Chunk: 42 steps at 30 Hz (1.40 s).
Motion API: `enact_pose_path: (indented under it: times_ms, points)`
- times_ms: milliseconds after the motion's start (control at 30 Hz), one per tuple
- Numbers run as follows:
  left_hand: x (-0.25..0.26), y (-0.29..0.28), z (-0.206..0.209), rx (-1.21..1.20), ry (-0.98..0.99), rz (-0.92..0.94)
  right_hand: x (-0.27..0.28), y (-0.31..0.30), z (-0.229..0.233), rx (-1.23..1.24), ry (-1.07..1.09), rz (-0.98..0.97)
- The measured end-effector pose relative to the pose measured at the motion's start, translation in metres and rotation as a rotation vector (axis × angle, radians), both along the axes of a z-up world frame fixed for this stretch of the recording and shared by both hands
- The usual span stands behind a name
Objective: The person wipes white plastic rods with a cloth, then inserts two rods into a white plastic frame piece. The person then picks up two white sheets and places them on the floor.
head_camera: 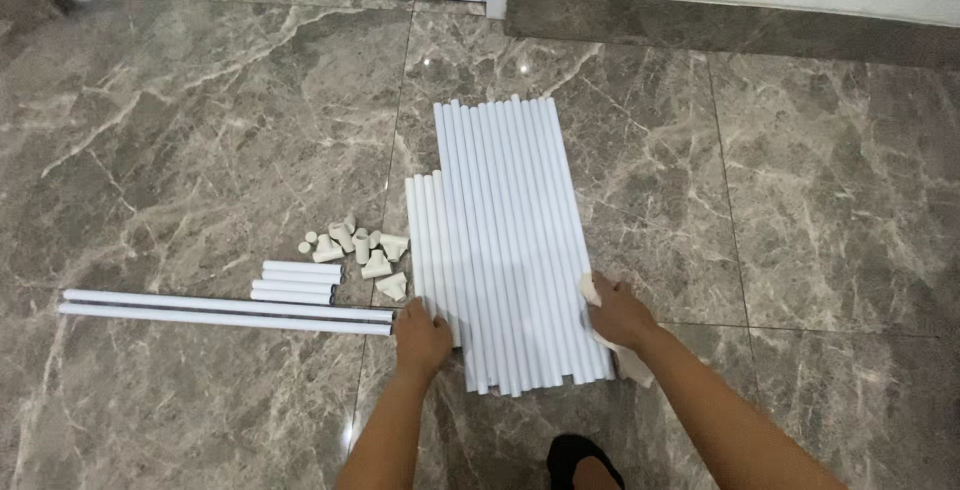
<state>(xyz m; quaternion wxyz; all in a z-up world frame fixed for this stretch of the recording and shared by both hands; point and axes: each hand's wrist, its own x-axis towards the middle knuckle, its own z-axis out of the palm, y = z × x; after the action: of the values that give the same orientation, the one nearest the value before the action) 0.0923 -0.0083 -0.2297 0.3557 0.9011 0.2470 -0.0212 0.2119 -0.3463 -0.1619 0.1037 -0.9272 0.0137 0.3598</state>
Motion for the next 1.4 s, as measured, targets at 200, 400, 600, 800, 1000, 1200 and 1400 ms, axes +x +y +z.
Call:
enact_pose_path:
  times_ms: [200, 400, 600, 800, 1000, 1200, 1400]
  points:
    - [0.005, 0.018, 0.002, -0.015, 0.013, 0.04, -0.006, 0.026, 0.015, 0.048, 0.037, 0.003]
    - [0.002, 0.027, 0.012, -0.031, 0.06, 0.037, -0.007, 0.041, 0.023, 0.036, 0.036, -0.023]
    - [-0.001, 0.035, 0.026, -0.042, 0.049, 0.034, -0.007, 0.05, 0.017, 0.02, 0.019, 0.052]
    - [-0.007, 0.044, 0.042, -0.066, 0.143, 0.055, -0.009, 0.058, 0.014, 0.031, 0.023, 0.084]
    - [-0.013, 0.053, 0.038, -0.063, 0.192, 0.115, -0.013, 0.069, 0.015, 0.058, 0.008, 0.105]
    - [-0.017, 0.066, 0.023, 0.034, 0.147, 0.061, -0.015, 0.08, 0.022, 0.046, 0.032, 0.13]
    - [-0.021, 0.074, 0.027, -0.059, 0.168, 0.139, -0.018, 0.091, 0.023, 0.061, 0.04, 0.115]
